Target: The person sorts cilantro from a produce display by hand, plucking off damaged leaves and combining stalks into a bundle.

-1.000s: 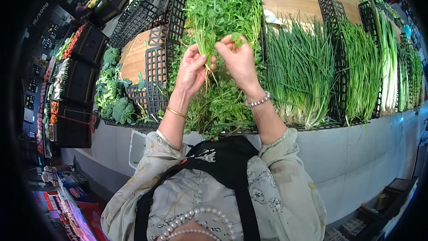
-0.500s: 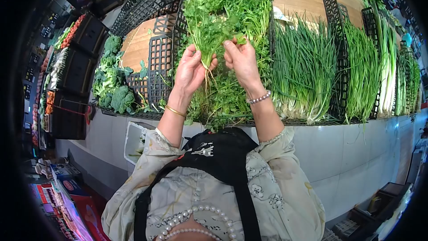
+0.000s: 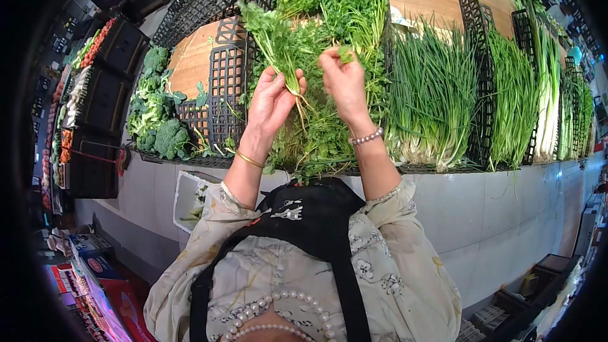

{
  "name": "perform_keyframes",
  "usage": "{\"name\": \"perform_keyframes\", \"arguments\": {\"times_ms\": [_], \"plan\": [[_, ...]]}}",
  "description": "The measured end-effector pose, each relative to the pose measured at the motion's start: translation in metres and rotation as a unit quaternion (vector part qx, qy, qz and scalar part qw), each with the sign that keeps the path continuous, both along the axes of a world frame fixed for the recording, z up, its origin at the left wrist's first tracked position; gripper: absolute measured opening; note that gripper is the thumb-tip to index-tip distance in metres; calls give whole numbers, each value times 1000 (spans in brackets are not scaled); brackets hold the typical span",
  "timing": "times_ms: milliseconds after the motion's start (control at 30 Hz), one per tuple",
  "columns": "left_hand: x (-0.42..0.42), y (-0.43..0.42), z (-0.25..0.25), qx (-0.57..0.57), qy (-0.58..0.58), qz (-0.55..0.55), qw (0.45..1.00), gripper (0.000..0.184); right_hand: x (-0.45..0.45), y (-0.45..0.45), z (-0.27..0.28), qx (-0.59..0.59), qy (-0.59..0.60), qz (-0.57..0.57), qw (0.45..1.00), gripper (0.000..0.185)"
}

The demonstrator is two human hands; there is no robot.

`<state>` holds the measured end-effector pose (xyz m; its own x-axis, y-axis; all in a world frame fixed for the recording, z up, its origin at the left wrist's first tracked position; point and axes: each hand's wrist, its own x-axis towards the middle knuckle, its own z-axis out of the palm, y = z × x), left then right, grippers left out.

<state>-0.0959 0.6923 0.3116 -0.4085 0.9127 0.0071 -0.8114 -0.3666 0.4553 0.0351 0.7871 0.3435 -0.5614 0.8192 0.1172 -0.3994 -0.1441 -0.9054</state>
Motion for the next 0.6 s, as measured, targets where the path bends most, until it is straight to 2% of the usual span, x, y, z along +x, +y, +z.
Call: {"name": "perform_keyframes", "arguments": {"times_ms": [133, 167, 233, 333, 567, 600], "plan": [[-1, -1, -1, -13, 25, -2, 1000, 18, -18, -20, -4, 166, -134, -21, 977, 13], [-1, -1, -1, -20, 37, 2, 999, 19, -22, -22, -8, 260, -184, -71, 945, 15], [-6, -3, -8, -17, 21, -3, 1000, 18, -27, -21, -13, 322, -195, -117, 919, 13], [-9, -4, -7, -8, -10, 2, 1000, 16, -24, -21, -7, 119, -154, -13, 981, 13], [-13, -1, -10, 3, -67, 10, 998, 10, -27, -18, -4, 84, -170, 4, 982, 11], [-14, 0, -10, 1, -78, 12, 997, 10, -27, -17, -6, 66, -143, 13, 987, 10]]}}
